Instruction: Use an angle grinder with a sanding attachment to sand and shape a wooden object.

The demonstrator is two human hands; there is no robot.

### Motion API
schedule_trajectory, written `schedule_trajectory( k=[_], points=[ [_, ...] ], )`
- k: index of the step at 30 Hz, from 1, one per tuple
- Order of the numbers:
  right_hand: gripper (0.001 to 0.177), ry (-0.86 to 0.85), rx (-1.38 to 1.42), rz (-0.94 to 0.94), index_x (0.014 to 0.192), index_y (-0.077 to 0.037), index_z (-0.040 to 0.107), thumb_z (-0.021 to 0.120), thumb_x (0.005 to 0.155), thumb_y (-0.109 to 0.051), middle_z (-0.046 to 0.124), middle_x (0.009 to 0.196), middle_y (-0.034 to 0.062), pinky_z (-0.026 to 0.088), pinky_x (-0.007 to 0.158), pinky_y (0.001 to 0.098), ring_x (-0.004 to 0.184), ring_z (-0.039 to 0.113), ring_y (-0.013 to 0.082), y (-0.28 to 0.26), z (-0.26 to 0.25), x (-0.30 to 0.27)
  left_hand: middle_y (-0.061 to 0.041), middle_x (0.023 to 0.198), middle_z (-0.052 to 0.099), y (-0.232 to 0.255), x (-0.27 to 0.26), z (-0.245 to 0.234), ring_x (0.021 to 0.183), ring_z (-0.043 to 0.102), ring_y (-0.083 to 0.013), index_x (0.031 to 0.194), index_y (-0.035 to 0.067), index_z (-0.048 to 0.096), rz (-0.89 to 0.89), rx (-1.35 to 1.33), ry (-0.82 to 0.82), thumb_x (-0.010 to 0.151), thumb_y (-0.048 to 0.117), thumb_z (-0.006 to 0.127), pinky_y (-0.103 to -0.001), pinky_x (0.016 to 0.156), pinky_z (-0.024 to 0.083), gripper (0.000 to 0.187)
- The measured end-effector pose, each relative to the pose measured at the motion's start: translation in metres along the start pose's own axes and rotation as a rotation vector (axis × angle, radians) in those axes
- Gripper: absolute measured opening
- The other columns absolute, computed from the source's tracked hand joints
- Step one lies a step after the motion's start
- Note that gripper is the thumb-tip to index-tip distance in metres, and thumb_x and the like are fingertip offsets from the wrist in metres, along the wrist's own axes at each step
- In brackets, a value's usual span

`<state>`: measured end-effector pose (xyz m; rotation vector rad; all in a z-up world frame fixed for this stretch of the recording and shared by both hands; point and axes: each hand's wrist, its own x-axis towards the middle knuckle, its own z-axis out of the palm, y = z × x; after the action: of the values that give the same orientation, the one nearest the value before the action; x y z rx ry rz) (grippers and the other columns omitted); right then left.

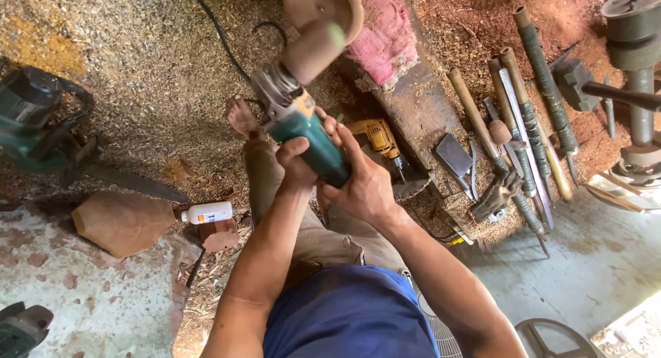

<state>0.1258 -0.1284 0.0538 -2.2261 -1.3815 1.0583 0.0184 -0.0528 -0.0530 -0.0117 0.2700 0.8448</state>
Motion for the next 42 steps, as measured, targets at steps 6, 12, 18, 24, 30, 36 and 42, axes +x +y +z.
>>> schedule_trajectory(
  k=[6, 12, 18, 24, 30, 36, 42],
  points=[
    [0.106, 0.022, 0.066, 0.087, 0.158, -0.011, 0.032, 0.085, 0.068, -0.028, 0.074, 0.109, 0.0215, 0.061, 0.084, 0.0433, 0.096, 0.076, 0.0366, -0.022, -0.006, 0.015, -0.016, 0.105, 0.059, 0.016, 0.017, 0.013, 0.097, 0.065, -0.0255, 0.129, 0.0, 0.047, -0.091, -0.09, -0.013, 0.081, 0.021, 0.077, -0.036, 0.094, 0.059, 0.061],
    [0.105, 0.059, 0.096, 0.006, 0.16, -0.01, 0.029, 0.084, 0.071, -0.023, 0.072, 0.12, 0.0232, 0.062, 0.088, 0.0422, 0.102, 0.075, 0.0368, -0.014, 0.024, 0.008, -0.019, 0.106, 0.06, 0.034, -0.004, 0.001, 0.096, 0.065, -0.0282, 0.131, -0.005, 0.048, -0.078, 0.014, -0.025, 0.083, 0.021, 0.077, -0.037, 0.094, 0.058, 0.062],
    [0.103, 0.031, 0.094, -0.222, 0.158, -0.009, 0.035, 0.087, 0.07, -0.022, 0.07, 0.13, 0.0239, 0.061, 0.088, 0.042, 0.108, 0.073, 0.0381, -0.045, 0.012, 0.021, -0.017, 0.102, 0.061, 0.058, -0.012, 0.011, 0.096, 0.066, -0.0264, 0.129, -0.002, 0.048, 0.042, 0.056, -0.014, 0.081, 0.019, 0.079, -0.034, 0.094, 0.058, 0.06],
    [0.1, 0.006, 0.249, -0.172, 0.161, -0.007, 0.031, 0.084, 0.077, -0.018, 0.068, 0.132, 0.0232, 0.062, 0.096, 0.0403, 0.118, 0.073, 0.036, -0.051, 0.013, 0.021, -0.016, 0.102, 0.06, 0.07, -0.008, 0.026, 0.094, 0.066, -0.0246, 0.13, -0.001, 0.051, 0.1, 0.105, -0.056, 0.082, 0.02, 0.076, -0.034, 0.092, 0.059, 0.058],
    [0.1, 0.046, 0.251, -0.116, 0.161, -0.007, 0.028, 0.082, 0.077, -0.016, 0.067, 0.136, 0.0265, 0.061, 0.095, 0.0416, 0.117, 0.071, 0.0408, -0.042, 0.02, 0.014, -0.021, 0.103, 0.062, 0.069, -0.009, 0.052, 0.09, 0.065, -0.0289, 0.128, -0.006, 0.053, 0.031, 0.295, 0.13, 0.08, 0.021, 0.077, -0.04, 0.086, 0.06, 0.059],
    [0.105, -0.07, 0.255, 0.076, 0.161, -0.009, 0.027, 0.082, 0.072, -0.02, 0.071, 0.12, 0.0269, 0.062, 0.091, 0.0442, 0.106, 0.075, 0.0409, -0.032, 0.017, 0.005, -0.023, 0.1, 0.063, 0.053, -0.003, 0.05, 0.088, 0.068, -0.0308, 0.124, -0.008, 0.055, 0.04, 0.386, 0.197, 0.078, 0.021, 0.078, -0.042, 0.08, 0.062, 0.059],
    [0.101, 0.034, 0.229, 0.043, 0.16, -0.009, 0.026, 0.081, 0.076, -0.021, 0.069, 0.125, 0.0298, 0.063, 0.088, 0.0443, 0.106, 0.075, 0.0424, -0.026, 0.015, 0.015, -0.018, 0.103, 0.061, 0.046, 0.012, 0.027, 0.089, 0.066, -0.0272, 0.127, -0.004, 0.051, -0.081, 0.182, 0.017, 0.079, 0.018, 0.08, -0.036, 0.086, 0.06, 0.059]
  ],
)
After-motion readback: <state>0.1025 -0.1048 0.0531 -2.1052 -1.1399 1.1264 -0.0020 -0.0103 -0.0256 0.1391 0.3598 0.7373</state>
